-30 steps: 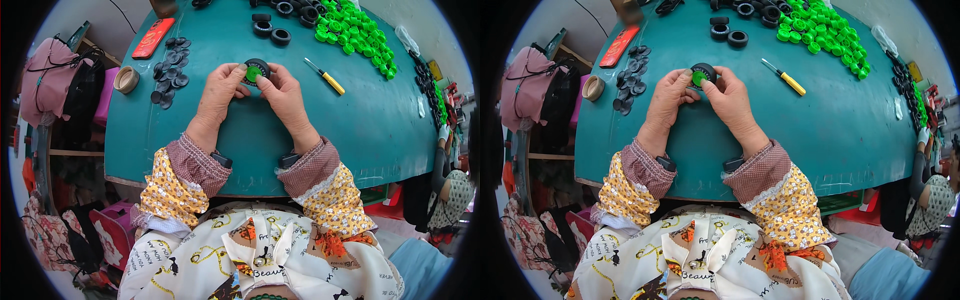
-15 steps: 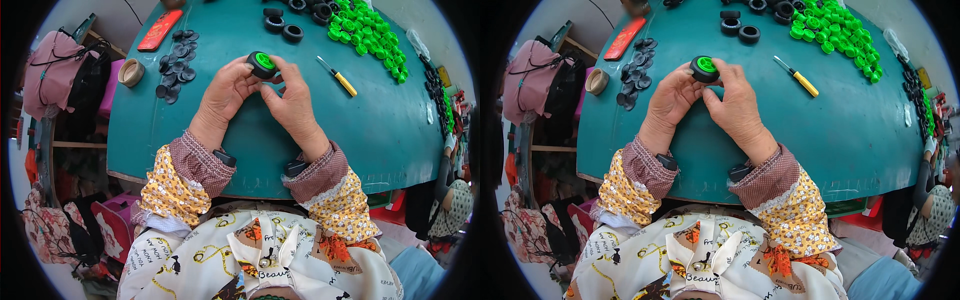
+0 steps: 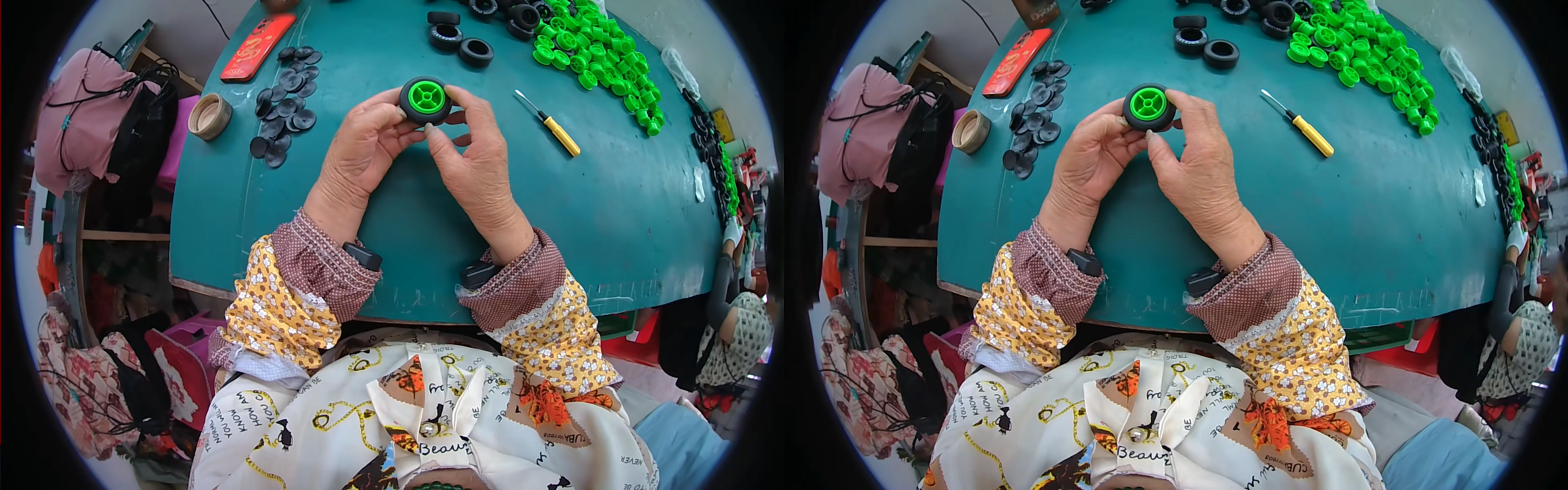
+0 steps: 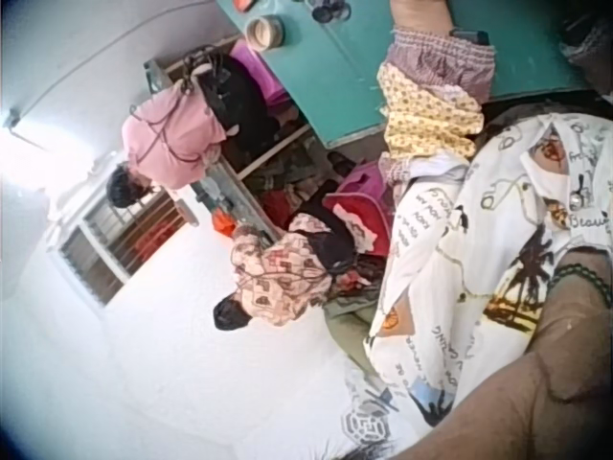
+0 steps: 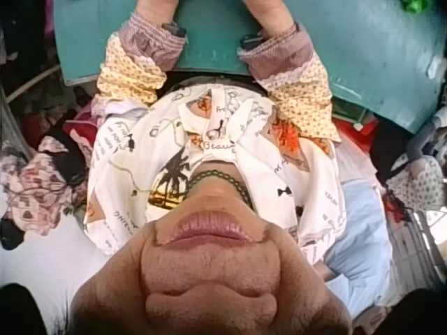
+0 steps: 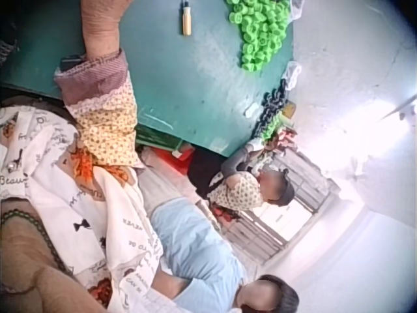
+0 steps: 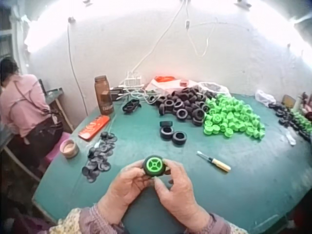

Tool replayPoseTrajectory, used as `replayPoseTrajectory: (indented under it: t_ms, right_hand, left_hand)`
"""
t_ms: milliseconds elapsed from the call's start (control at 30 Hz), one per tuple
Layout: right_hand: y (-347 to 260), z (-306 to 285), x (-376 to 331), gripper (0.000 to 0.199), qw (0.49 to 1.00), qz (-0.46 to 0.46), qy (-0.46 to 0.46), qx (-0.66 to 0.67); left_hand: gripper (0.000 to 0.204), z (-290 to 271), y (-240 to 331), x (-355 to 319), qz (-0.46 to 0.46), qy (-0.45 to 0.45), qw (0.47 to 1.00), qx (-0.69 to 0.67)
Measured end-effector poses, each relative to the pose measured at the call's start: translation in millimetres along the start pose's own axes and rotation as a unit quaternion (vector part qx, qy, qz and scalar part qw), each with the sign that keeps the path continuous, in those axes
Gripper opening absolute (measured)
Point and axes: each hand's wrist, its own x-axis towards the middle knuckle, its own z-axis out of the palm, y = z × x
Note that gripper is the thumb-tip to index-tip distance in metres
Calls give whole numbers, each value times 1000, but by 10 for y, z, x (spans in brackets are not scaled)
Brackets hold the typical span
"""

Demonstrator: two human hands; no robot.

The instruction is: The person is assembling toy car tires by fitting the rubber tire onto the plastic rim and adding a hubcap.

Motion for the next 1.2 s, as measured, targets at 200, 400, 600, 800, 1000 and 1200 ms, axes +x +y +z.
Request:
replayPoseTrajectory:
  t_ms: [200,400,600,800,1000,1200]
  right_hand:
    - [16,25,-7,41,998,65,5,26]
    - [16,11,-6,35,996,79,8,42]
    - [11,24,-10,31,993,94,-1,67]
    - [6,8,3,27,993,90,0,73]
    - [128,-150,98,24,997,-58,-28,-45]
    - [744,-818,199,27,926,33,40,-375]
  left_hand:
    - [32,-30,14,-13,12,54,998,22]
    - [29,-18,-4,0,-4,86,996,33]
    - [26,-97,-15,8,-13,92,996,14]
    - [23,-46,-1,6,-14,83,996,29]
    - [23,-17,19,-22,14,125,989,80]
    - [24,-84,74,-41,7,107,993,55]
